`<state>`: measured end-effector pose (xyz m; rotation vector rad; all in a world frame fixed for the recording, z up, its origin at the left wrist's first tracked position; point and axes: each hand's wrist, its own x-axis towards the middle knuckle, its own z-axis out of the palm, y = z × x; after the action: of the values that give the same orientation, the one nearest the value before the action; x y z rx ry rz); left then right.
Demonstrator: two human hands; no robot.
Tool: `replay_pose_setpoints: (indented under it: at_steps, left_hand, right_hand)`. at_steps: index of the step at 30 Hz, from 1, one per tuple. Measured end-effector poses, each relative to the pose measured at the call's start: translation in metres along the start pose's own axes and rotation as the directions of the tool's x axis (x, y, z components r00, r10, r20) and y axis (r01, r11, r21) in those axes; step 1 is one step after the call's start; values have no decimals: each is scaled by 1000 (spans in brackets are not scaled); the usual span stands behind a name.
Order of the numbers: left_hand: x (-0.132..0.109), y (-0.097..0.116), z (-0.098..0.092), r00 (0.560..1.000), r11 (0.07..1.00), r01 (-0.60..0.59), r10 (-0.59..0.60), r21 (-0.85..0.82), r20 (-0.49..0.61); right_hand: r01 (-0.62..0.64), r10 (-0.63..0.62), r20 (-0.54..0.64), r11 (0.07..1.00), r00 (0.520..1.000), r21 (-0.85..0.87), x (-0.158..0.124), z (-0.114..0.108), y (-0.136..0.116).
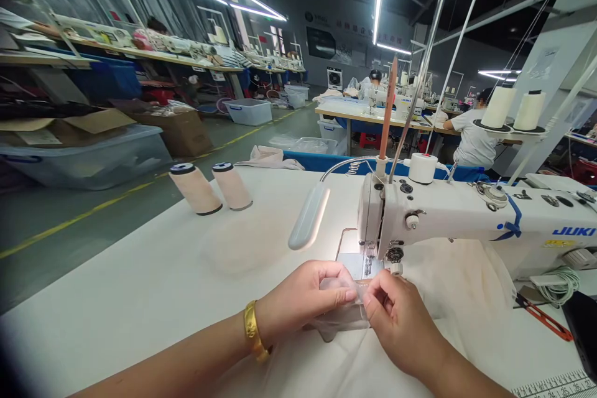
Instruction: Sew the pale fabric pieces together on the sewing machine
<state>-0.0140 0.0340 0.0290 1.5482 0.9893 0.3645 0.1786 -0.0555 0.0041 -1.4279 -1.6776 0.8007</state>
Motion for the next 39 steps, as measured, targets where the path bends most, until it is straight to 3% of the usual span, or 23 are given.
replay_pose_setpoints:
  at_steps: [9, 14, 18, 22, 28, 34, 39]
  left_hand:
    - [0, -3, 4, 984, 975, -167, 173, 147, -30]
    - [0, -6, 8, 942, 904, -314, 334, 289, -22]
    - [-1, -8, 12, 924, 865, -355, 383, 353, -10]
    - [-3, -7, 15, 928, 868, -342, 372, 359, -18]
    - [-7, -4, 18, 954, 935, -269, 292, 230, -72]
    - [-6, -1, 22, 980, 980, -199, 198, -10, -31]
    - [-7, 1, 22, 993, 993, -112, 110, -35, -49]
  right_hand:
    - [-20, 20, 2, 1000, 1000, 15, 0, 3, -5]
    - [20, -20, -35, 1000, 999, -14, 0, 2, -6]
    - [47, -50, -56, 997, 997, -61, 0, 3, -6]
    - [88, -96, -75, 991, 993, -99, 1, 4, -5]
    - [156, -182, -127, 970, 975, -187, 1, 4, -1]
    - [156, -188, -138, 964, 972, -213, 1, 4, -1]
    - [141, -175, -145, 966, 974, -218, 2, 3, -2]
